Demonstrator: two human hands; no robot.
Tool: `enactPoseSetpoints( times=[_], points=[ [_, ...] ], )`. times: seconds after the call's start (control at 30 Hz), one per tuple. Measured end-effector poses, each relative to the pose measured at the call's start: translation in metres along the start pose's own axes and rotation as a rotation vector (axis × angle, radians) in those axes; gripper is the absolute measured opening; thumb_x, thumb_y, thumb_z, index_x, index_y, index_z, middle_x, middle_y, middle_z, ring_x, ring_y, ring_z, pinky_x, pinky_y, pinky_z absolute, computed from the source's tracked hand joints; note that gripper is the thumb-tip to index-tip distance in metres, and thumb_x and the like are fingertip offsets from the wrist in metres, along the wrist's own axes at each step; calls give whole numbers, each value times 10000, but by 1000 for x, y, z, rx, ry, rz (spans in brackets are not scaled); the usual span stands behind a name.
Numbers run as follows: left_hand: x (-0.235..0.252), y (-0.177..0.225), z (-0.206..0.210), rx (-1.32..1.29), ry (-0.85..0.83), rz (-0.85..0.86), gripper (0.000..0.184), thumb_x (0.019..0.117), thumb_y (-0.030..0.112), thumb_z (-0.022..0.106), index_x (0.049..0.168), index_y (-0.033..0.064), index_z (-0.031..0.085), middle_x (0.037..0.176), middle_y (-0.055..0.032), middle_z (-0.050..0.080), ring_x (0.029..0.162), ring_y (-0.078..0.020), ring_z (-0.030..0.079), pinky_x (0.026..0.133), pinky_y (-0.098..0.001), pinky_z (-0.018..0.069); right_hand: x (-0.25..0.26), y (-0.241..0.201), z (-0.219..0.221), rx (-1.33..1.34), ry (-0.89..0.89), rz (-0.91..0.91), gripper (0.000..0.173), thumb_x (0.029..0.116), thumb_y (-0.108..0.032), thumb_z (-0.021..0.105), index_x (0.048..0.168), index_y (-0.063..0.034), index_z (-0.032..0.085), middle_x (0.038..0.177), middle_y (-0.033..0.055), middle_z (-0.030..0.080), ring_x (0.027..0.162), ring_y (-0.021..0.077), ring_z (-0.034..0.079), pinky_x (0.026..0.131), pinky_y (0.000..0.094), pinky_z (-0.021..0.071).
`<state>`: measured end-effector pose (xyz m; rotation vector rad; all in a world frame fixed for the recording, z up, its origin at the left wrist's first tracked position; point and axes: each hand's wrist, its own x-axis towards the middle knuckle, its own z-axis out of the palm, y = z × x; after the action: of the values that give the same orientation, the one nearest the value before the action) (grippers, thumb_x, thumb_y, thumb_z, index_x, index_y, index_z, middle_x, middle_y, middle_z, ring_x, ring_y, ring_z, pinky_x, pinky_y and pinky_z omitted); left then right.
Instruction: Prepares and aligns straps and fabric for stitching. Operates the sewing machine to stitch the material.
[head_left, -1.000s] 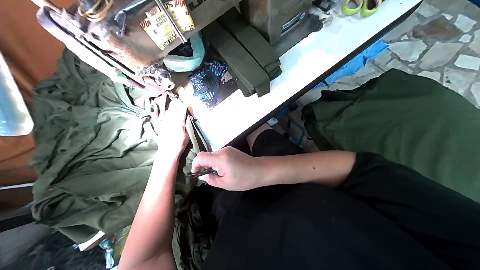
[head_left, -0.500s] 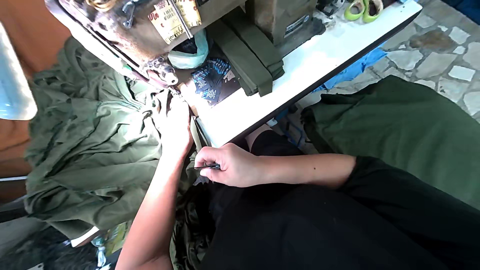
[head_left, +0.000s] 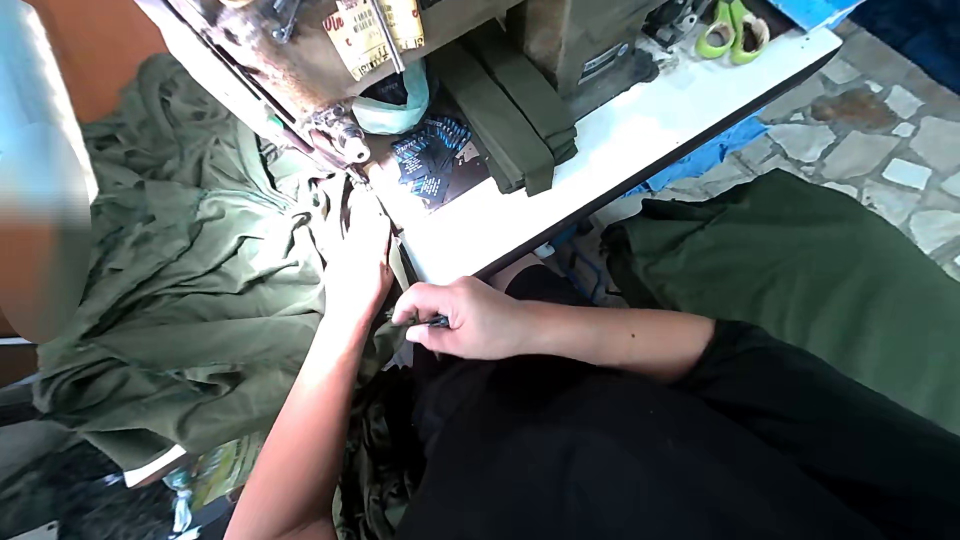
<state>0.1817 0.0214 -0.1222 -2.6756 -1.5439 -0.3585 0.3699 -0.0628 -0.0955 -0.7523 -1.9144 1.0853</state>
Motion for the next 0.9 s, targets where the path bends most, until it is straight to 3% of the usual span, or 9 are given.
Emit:
enactPoseSetpoints(
  times=[0.07,0.1,0.2,0.27,0.33,0.5,0.6,0.9],
  points=[
    [-13,3,0,-42,92,28,299,1006,11,510,1241,-67,677,1210,-294,686,1061,-502,688,818,-645,539,7,17,-8,-280,-18,-27,183,901,-35,707,1075,16,738,831,125,719,721,225,702,657,402,582],
    [-19,5,2,-94,153,20,263,993,11,539,1178,-63,711,1165,-278,710,1027,-481,706,810,-625,547,11,27,-11,-415,-61,-19,198,902,-60,703,1086,2,739,907,140,727,780,263,719,683,440,584],
    [-35,4,7,-238,142,-37,230,978,-7,554,1095,-72,741,1259,-248,693,1171,-443,667,984,-616,500,23,38,-20,-587,-315,78,328,994,-83,564,1291,-5,681,1401,191,624,1087,358,701,853,522,560],
    [-36,5,9,-276,156,-54,213,976,36,573,1024,-66,753,1239,-247,701,1159,-434,669,979,-607,487,19,40,-13,-659,-320,49,206,972,-89,600,1114,-18,731,1317,169,669,1016,339,716,765,510,579],
    [-36,10,6,-307,159,-71,189,968,45,600,984,-61,756,1231,-240,706,1153,-430,667,981,-606,473,14,39,-6,-681,-317,65,155,962,-104,621,1040,-19,724,1307,164,665,983,328,718,711,497,582],
    [-38,17,10,-345,111,-76,188,964,10,593,996,-67,762,1274,-252,682,1228,-445,621,1054,-591,441,-2,36,6,-684,-327,130,276,977,-107,602,1209,14,689,1446,181,582,1004,331,719,715,475,589],
    [-38,19,12,-358,117,-77,209,963,19,578,1006,-60,767,1271,-253,683,1221,-442,626,1035,-585,452,-7,38,11,-673,-278,93,235,956,-100,622,1142,20,702,1350,190,632,918,324,728,650,462,586],
    [-42,17,15,-376,115,-68,241,971,26,546,1026,-52,768,1304,-247,665,1237,-434,609,1056,-573,437,-7,40,8,-653,-288,90,245,956,-92,618,1157,17,705,1376,178,629,970,315,729,695,459,594]
  ],
)
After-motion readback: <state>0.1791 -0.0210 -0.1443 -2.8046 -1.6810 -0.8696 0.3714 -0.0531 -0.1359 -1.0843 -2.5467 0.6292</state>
